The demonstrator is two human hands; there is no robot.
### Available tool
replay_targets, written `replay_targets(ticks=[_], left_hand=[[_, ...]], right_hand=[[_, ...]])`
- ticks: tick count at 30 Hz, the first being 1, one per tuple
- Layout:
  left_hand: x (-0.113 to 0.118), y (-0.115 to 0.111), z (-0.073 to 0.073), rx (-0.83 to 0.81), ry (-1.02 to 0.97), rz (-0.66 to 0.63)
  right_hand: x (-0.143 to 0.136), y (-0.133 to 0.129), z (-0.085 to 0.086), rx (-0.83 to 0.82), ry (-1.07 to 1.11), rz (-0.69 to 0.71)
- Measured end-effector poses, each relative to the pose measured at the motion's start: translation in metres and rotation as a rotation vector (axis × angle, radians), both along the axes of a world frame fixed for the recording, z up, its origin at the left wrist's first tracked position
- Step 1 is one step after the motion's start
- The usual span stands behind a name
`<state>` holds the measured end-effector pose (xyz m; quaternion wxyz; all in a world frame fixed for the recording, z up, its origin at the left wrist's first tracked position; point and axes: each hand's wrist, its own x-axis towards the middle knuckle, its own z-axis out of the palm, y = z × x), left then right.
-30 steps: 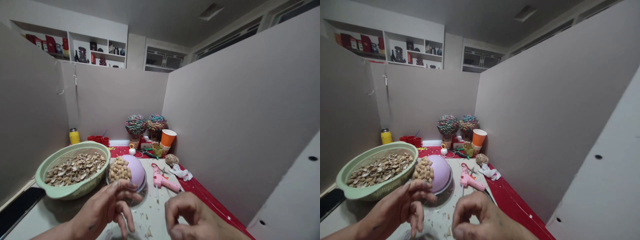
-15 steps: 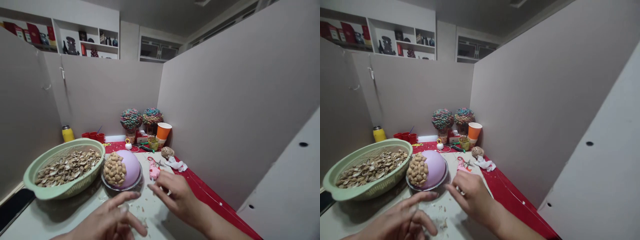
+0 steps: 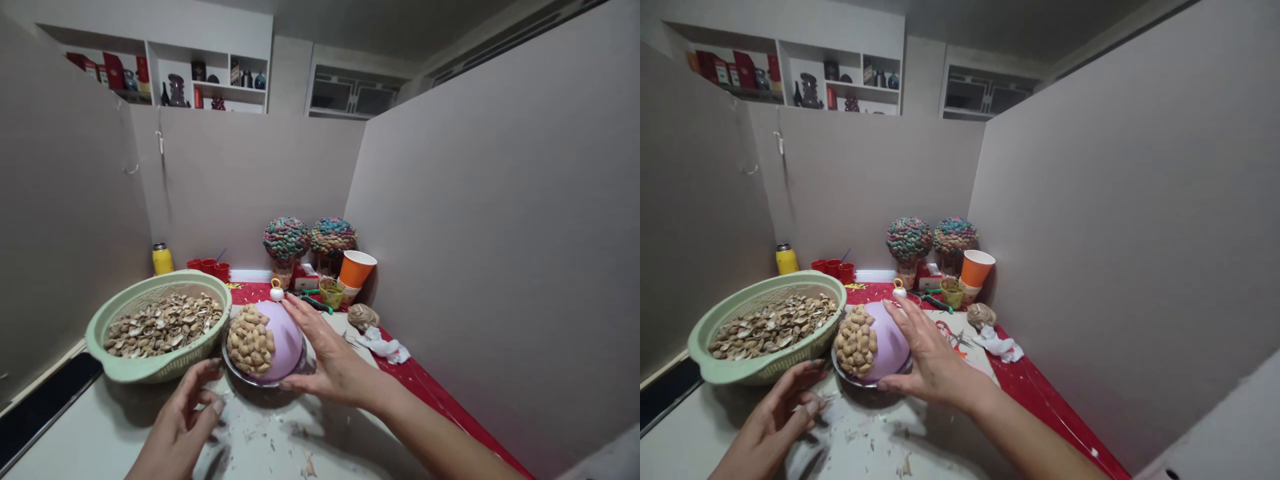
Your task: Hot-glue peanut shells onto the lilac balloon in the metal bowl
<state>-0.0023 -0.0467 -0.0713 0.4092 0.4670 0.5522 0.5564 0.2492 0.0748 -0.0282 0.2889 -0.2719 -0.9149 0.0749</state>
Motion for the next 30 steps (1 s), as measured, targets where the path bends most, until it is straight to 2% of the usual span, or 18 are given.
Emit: replay_targets(ticks=[2, 5, 9, 13, 16, 22, 25, 30], left_hand=[[0.001, 0.002, -0.003, 0.033, 0.048, 0.002], [0.003, 0.007, -0.008, 0.013, 0.130, -0.067], [0.005, 0.013, -0.012, -0.011, 0.254, -0.112], [0.004, 0.018, -0.012, -0.030, 0.399, -0.132], [0.003, 0.020, -0.010, -0.003, 0.448, -0.131], [0.007, 0.019, -0.001, -0.033, 0.356, -0.240], [0.012, 0.020, 0.002, -0.008, 0.338, -0.256], [0.015, 0.026, 0.014, 0.060, 0.417, -0.282]], right_hand=[[-0.005, 0.010, 0.000, -0.011, -0.045, 0.021], [-0.009, 0.020, 0.001, -0.081, -0.096, 0.033], [-0.011, 0.026, 0.001, -0.203, -0.114, 0.027], [-0.011, 0.030, -0.004, -0.234, -0.107, 0.046], [-0.011, 0.033, -0.007, -0.259, -0.079, 0.043], [-0.011, 0.039, -0.014, -0.278, 0.039, 0.051], [-0.010, 0.041, -0.019, -0.303, 0.126, 0.060], [-0.007, 0.044, -0.027, -0.378, 0.243, 0.054]])
